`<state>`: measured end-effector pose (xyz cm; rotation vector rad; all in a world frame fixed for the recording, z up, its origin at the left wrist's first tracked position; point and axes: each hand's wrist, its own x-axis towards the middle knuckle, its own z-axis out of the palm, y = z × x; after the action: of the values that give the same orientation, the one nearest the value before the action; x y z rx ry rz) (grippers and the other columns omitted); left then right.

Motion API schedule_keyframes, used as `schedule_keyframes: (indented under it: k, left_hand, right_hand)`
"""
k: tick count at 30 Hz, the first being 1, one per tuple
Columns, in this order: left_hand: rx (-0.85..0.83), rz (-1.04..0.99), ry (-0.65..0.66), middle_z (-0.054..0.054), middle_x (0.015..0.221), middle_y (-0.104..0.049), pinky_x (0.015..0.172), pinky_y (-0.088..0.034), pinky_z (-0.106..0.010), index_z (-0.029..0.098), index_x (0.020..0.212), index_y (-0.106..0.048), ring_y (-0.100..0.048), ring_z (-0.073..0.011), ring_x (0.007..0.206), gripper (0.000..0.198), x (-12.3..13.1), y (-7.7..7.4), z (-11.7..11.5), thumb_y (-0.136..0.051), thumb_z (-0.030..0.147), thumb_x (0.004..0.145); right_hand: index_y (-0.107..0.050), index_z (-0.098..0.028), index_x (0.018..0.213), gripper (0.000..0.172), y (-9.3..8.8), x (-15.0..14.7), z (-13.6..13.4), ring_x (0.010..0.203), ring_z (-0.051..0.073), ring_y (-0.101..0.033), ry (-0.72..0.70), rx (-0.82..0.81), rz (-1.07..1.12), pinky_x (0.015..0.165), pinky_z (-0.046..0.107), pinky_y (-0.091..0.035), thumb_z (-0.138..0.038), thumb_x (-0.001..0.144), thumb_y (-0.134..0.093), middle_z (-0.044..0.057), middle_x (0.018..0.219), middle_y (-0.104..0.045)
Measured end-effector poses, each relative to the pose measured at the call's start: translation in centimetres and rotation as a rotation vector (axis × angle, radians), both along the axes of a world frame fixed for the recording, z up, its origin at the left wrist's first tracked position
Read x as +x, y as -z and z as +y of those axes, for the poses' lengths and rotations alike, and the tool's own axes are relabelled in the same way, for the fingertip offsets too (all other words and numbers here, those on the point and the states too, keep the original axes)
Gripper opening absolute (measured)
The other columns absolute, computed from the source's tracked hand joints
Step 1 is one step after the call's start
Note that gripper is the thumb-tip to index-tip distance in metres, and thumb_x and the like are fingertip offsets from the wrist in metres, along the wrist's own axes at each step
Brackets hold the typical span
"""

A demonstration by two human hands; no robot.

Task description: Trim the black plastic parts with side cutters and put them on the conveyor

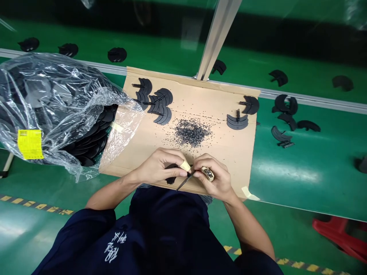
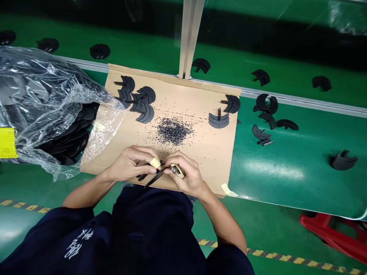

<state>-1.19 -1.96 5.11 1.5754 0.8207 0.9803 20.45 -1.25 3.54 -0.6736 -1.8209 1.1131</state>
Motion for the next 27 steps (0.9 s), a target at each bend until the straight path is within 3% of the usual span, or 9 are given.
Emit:
schedule_keyframes:
  k: [6, 11, 19, 27]
  left_hand:
    - [-0.044, 0.1, 0.166, -0.007, 0.085, -0.077, 0.07, -0.056, -0.022, 0.017, 0.093, -0.083, -0.071, -0.0129, 0.074, 0.01, -1.0, -1.6, 1.4, -0.075, 0.023, 0.091]
    - [-0.131, 0.089, 0.149, -0.008, 0.085, -0.079, 0.073, -0.059, -0.023, 0.016, 0.09, -0.082, -0.074, -0.0152, 0.078, 0.011, -1.3, -1.9, 1.9, -0.079, 0.026, 0.088]
    - [0.034, 0.29, 0.286, -0.006, 0.084, -0.077, 0.069, -0.053, -0.021, 0.017, 0.087, -0.081, -0.07, -0.012, 0.073, 0.012, -1.7, -3.4, 2.4, -0.072, 0.022, 0.093]
    - [-0.025, 0.051, -0.007, -0.007, 0.082, -0.079, 0.07, -0.06, -0.024, 0.017, 0.085, -0.081, -0.073, -0.0141, 0.074, 0.013, 0.5, -0.4, 0.2, -0.076, 0.028, 0.09]
  right_hand:
    - [-0.062, -0.021, 0.094, 0.006, -0.4, 0.3, 0.6, 0.077, 0.016, -0.064, -0.109, -0.141, 0.035, 0.069, 0.03, -0.054, -0.024, 0.098, -0.066, 0.004, 0.084, -0.066]
    - [-0.067, -0.02, 0.095, 0.011, -0.3, 0.2, 0.8, 0.079, 0.017, -0.066, -0.14, -0.192, 0.065, 0.073, 0.031, -0.055, -0.03, 0.094, -0.072, 0.004, 0.086, -0.069]
    - [-0.068, -0.018, 0.09, 0.018, -0.1, -0.1, 1.3, 0.074, 0.014, -0.063, -0.261, -0.187, 0.006, 0.068, 0.028, -0.052, -0.035, 0.096, -0.069, 0.004, 0.083, -0.067]
    - [-0.07, -0.02, 0.096, 0.003, 1.5, 0.2, -0.6, 0.078, 0.017, -0.068, 0.048, 0.054, 0.038, 0.068, 0.03, -0.057, -0.021, 0.095, -0.067, 0.007, 0.089, -0.07]
